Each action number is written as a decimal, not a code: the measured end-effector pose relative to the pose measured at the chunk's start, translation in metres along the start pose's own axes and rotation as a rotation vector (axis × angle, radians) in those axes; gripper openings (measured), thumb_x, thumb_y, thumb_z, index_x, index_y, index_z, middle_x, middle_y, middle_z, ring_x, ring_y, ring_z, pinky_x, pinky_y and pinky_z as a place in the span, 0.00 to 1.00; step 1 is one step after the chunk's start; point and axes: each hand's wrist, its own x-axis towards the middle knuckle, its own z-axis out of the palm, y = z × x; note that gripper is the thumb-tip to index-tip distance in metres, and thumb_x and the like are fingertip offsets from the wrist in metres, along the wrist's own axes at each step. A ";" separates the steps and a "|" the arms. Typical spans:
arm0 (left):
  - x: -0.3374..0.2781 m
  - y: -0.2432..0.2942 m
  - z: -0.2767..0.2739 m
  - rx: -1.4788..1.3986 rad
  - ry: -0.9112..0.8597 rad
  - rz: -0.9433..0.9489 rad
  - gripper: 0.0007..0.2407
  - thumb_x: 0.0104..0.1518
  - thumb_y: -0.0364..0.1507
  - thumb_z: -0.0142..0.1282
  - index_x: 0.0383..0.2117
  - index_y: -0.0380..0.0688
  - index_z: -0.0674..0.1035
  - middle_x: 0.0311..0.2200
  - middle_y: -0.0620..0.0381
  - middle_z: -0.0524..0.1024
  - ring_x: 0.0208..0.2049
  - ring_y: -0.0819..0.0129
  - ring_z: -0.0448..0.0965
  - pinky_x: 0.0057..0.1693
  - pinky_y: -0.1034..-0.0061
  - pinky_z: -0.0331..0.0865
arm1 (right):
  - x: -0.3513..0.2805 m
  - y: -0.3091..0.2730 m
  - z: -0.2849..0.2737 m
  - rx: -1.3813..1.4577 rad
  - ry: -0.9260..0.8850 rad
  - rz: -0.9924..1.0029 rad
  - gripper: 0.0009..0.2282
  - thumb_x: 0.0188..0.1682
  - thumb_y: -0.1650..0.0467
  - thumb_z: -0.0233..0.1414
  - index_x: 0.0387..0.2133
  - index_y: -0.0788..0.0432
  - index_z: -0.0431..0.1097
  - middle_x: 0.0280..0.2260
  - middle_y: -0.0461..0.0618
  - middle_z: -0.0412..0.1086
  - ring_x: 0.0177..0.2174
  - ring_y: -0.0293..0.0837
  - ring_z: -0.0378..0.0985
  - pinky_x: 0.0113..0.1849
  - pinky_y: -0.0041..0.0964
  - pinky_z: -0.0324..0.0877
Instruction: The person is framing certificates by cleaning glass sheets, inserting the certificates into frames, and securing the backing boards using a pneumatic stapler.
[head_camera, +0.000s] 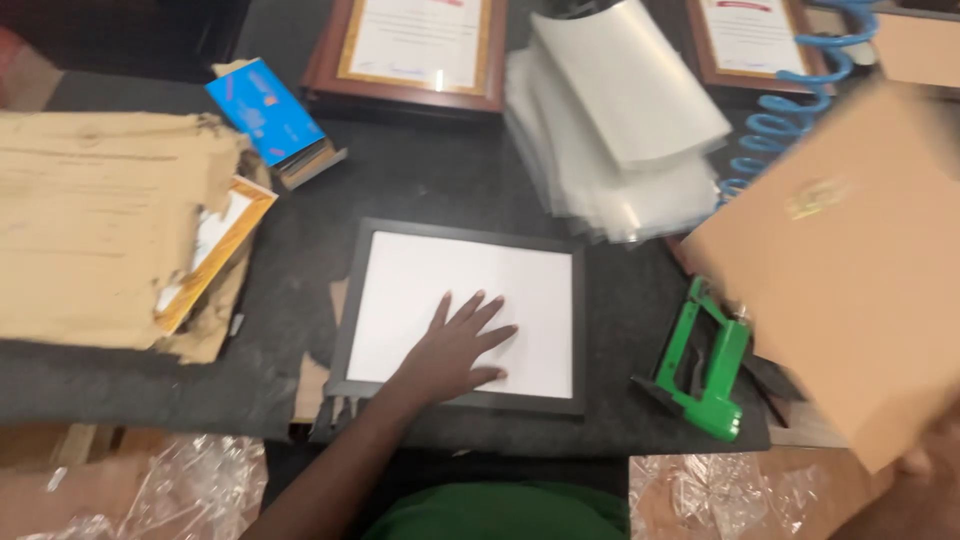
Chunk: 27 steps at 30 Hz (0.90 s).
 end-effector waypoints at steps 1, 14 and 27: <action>0.002 -0.002 0.003 -0.017 0.004 0.004 0.28 0.56 0.47 0.57 0.64 0.58 0.68 0.71 0.52 0.50 0.73 0.51 0.42 0.71 0.42 0.30 | 0.002 -0.016 0.008 0.001 -0.060 -0.122 0.08 0.61 0.68 0.44 0.47 0.59 0.65 0.47 0.57 0.73 0.45 0.52 0.77 0.47 0.41 0.72; -0.047 -0.073 -0.007 -0.676 0.684 -0.295 0.14 0.66 0.32 0.52 0.55 0.45 0.80 0.56 0.51 0.79 0.60 0.58 0.78 0.66 0.65 0.69 | 0.034 -0.347 0.036 1.107 -0.634 0.686 0.12 0.56 0.75 0.49 0.50 0.70 0.65 0.40 0.55 0.74 0.36 0.41 0.77 0.38 0.34 0.72; -0.080 -0.109 -0.004 -0.245 0.688 -0.475 0.22 0.64 0.35 0.50 0.62 0.38 0.72 0.64 0.44 0.70 0.71 0.37 0.55 0.73 0.47 0.43 | 0.027 -0.445 0.085 0.644 -0.582 0.362 0.14 0.53 0.69 0.55 0.49 0.66 0.73 0.42 0.62 0.77 0.41 0.52 0.80 0.43 0.43 0.72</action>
